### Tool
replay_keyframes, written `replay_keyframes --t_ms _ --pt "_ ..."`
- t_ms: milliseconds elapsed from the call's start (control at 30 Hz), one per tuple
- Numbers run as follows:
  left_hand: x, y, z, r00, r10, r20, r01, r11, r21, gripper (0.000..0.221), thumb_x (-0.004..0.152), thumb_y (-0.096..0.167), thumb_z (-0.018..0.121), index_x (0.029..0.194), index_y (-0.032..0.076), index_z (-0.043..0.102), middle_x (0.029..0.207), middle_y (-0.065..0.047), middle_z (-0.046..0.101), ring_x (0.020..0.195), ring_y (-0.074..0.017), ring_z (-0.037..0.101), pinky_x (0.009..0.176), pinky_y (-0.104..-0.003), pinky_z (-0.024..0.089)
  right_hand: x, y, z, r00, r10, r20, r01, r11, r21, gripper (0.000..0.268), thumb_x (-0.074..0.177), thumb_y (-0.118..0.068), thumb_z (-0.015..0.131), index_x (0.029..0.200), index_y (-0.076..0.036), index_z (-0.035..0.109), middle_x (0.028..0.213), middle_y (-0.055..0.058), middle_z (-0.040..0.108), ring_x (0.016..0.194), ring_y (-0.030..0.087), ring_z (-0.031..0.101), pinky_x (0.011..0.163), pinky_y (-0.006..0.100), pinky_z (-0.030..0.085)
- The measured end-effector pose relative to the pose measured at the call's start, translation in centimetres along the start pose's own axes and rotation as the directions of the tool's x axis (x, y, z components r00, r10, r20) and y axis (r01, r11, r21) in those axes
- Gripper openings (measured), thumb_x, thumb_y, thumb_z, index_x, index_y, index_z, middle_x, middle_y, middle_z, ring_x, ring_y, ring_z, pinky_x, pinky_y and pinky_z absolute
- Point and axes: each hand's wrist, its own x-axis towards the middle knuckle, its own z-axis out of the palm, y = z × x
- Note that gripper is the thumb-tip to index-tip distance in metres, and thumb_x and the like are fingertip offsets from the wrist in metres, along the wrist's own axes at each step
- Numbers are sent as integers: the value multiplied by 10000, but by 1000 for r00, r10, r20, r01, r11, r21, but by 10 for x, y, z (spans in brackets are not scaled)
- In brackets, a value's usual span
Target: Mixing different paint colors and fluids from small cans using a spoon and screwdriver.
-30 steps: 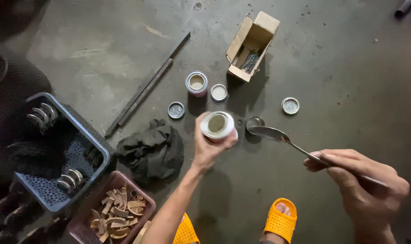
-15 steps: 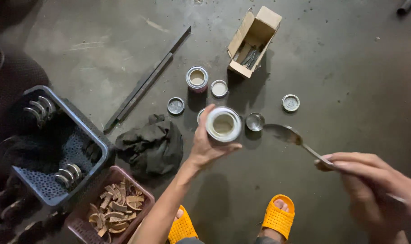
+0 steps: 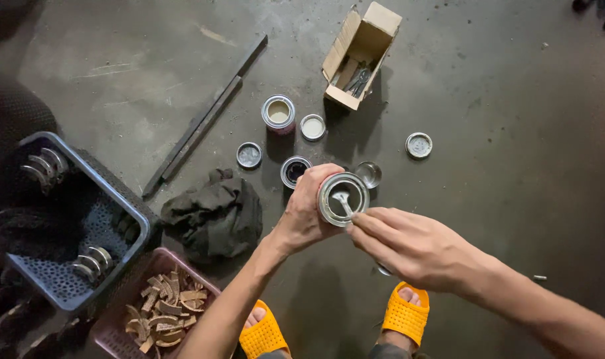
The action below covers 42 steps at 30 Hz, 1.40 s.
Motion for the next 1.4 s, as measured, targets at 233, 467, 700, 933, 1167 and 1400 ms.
replay_keyframes --t_ms 233,467,700,933,1167,1400 --pt "-1 -6 -7 998 -39 42 37 998 45 852 705 175 934 1405 57 463 1356 -129 557 1299 -326 562 1121 -427 458 14 9 20 981 -171 89 187 959 -215 531 710 -163 689 1139 146 645 1148 265 652 1010 344 677 901 431 567" --pt "0 -4 -14 999 26 31 -29 996 90 858 729 220 943 1416 70 451 1365 -119 565 1298 -324 565 1097 -453 436 24 -5 21 999 0 50 11 976 -217 538 674 -142 686 1132 139 647 1071 229 672 946 333 668 836 416 560" --pt "-4 -10 -20 996 89 -6 -84 964 253 826 800 215 892 1445 38 406 1386 -158 550 1303 -343 544 1114 -503 398 37 -11 27 926 355 -125 -337 930 148 215 855 -10 743 1051 15 659 946 143 686 799 313 688 674 391 567" --pt "-14 -31 -22 968 208 -143 -129 896 424 798 875 196 914 1473 88 398 1429 -111 535 1357 -296 545 1144 -452 395 51 -12 21 839 499 -218 -406 840 359 188 897 -10 729 1078 2 683 968 124 712 773 263 734 632 350 573" --pt "-19 -29 -28 989 71 -129 -28 951 309 1086 826 431 850 1566 -17 193 1488 -188 411 1406 -394 415 1258 -579 299 47 -14 23 898 298 -324 -248 950 188 241 878 46 726 1113 26 674 1093 169 706 880 298 723 741 364 596" --pt "-18 -24 -25 985 83 -151 -65 990 122 975 847 377 890 1556 44 309 1512 -183 431 1436 -379 471 1271 -458 406 35 -5 22 897 325 -300 -240 927 288 234 882 17 751 1106 -7 684 1105 126 719 927 289 741 781 358 614"
